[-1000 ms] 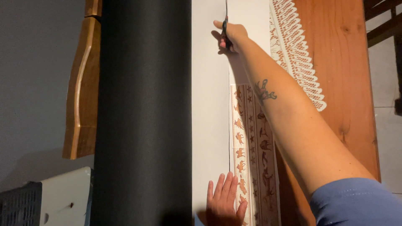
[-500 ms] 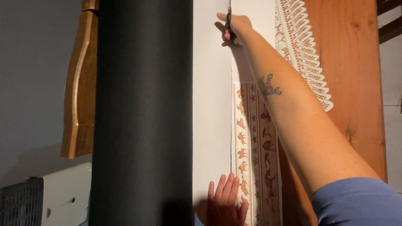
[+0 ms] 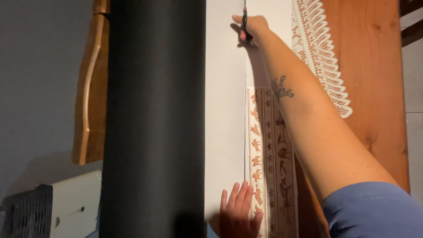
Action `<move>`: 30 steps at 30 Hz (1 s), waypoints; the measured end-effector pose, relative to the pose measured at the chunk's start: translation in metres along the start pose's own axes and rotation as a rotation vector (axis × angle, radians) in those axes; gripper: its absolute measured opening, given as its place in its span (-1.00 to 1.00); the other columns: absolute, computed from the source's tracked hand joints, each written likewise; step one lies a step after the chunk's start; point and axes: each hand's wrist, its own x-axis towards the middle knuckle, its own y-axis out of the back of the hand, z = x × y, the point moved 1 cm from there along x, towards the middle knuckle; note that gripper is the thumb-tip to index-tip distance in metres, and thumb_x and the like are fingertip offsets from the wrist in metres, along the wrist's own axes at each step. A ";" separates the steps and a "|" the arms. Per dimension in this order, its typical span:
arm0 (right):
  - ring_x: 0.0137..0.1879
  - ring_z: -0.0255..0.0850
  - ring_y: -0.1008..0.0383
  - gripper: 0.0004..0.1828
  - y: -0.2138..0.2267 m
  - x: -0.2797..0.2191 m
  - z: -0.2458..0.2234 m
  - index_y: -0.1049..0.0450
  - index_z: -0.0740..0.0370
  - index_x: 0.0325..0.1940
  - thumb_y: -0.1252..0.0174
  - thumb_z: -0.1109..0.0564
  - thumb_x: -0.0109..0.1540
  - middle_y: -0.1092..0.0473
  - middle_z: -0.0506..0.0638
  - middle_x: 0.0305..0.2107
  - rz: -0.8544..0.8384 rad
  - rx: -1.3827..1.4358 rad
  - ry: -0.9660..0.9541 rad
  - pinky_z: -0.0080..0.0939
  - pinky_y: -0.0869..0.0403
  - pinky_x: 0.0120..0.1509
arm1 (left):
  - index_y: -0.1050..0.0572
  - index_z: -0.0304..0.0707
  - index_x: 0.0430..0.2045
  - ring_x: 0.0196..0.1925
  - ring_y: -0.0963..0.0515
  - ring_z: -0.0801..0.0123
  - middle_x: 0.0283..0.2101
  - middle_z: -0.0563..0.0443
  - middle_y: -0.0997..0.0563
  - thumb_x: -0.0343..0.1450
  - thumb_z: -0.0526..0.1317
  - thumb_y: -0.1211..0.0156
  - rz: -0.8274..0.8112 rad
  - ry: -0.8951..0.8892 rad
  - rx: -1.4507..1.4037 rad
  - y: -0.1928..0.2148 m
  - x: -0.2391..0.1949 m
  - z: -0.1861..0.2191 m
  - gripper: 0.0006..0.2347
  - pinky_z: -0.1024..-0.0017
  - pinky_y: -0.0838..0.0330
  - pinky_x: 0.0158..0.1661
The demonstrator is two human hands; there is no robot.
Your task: The person uses scissors to cut a long strip of patterned paper laid on a wooden table. They repeatedly trim the edges and separate sections of the strip, holding the paper with one hand while cutting with the other.
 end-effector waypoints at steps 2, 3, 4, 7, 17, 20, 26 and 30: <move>-0.20 -0.31 -0.77 -0.60 0.001 0.005 0.007 -0.46 0.35 -0.24 -0.47 0.01 0.15 -0.42 0.06 -0.76 -0.026 0.092 -0.004 0.02 -0.69 -0.53 | -0.54 -0.26 0.11 0.29 -0.51 -0.01 0.24 -0.12 -0.57 0.49 0.10 0.20 -0.003 -0.015 -0.010 0.001 -0.002 -0.004 -0.49 -0.15 -0.17 0.25; -0.19 -0.26 -0.75 -0.54 0.002 0.008 0.013 -0.41 0.29 -0.53 -0.36 -0.10 0.21 -0.36 0.14 -0.80 -0.140 0.083 -0.040 -0.29 -0.64 -0.34 | -0.46 -0.25 0.20 0.37 -0.39 0.03 0.31 -0.10 -0.48 0.44 0.09 0.05 -0.111 -0.032 0.041 0.001 -0.005 -0.007 -0.48 -0.12 -0.04 0.31; -0.18 -0.22 -0.73 -0.31 0.004 0.011 0.017 -0.35 0.23 -0.82 -0.24 -0.22 0.27 -0.29 0.21 -0.84 -0.254 0.068 -0.073 -0.61 -0.60 -0.16 | -0.38 -0.24 0.29 0.46 -0.26 0.08 0.39 -0.07 -0.39 0.38 0.08 -0.10 -0.215 -0.048 0.089 0.000 -0.008 -0.008 -0.41 -0.08 0.09 0.37; -0.60 -0.26 -0.47 -0.35 0.040 -0.095 0.041 -0.36 0.06 -0.65 -0.22 -0.48 0.18 -0.38 0.00 -0.75 -0.125 -0.358 0.114 -0.30 -0.40 -0.53 | -0.25 -0.15 0.37 0.50 -0.10 0.07 0.47 -0.02 -0.23 0.48 0.16 0.02 -0.354 0.009 0.102 -0.006 -0.011 -0.010 -0.41 -0.13 0.27 0.37; -0.66 -0.25 -0.39 -0.54 0.288 -0.420 0.316 -0.46 0.24 -0.71 -0.37 -0.08 0.12 -0.45 0.03 -0.85 -0.169 -0.286 0.200 -0.26 -0.31 -0.50 | -0.21 -0.21 0.38 0.53 -0.10 0.11 0.49 -0.03 -0.21 0.42 0.07 0.01 -0.123 -0.145 0.185 -0.013 -0.015 -0.015 -0.39 -0.02 0.24 0.44; -0.67 -0.05 -0.38 -0.51 0.336 -0.465 0.365 -0.41 0.42 -0.69 -0.37 0.06 0.20 -0.42 0.25 -0.86 0.128 -0.155 -0.084 -0.15 -0.38 -0.37 | -0.18 -0.18 0.40 0.54 -0.08 0.12 0.49 -0.02 -0.20 0.43 0.09 0.00 -0.127 -0.160 0.200 -0.021 -0.016 -0.023 -0.37 -0.02 0.25 0.44; -0.30 0.26 -0.40 -0.68 0.387 -0.562 0.393 -0.64 0.68 -0.04 -0.37 0.24 0.31 -0.39 0.40 -0.38 0.544 0.193 -0.605 0.16 -0.26 -0.09 | -0.10 -0.11 0.43 0.56 -0.01 0.17 0.51 0.02 -0.13 0.43 0.13 0.08 -0.213 -0.111 0.250 -0.037 -0.016 -0.040 -0.35 -0.01 0.30 0.44; -0.52 0.10 -0.41 -0.60 0.420 -0.623 0.470 -0.51 0.54 -0.45 -0.43 0.08 0.20 -0.41 0.33 -0.61 0.678 0.137 -0.380 -0.06 -0.32 -0.30 | -0.16 -0.10 0.43 0.55 -0.12 0.15 0.48 0.03 -0.25 0.41 0.15 0.08 -0.061 -0.182 0.337 -0.053 -0.019 -0.063 -0.35 -0.04 0.17 0.46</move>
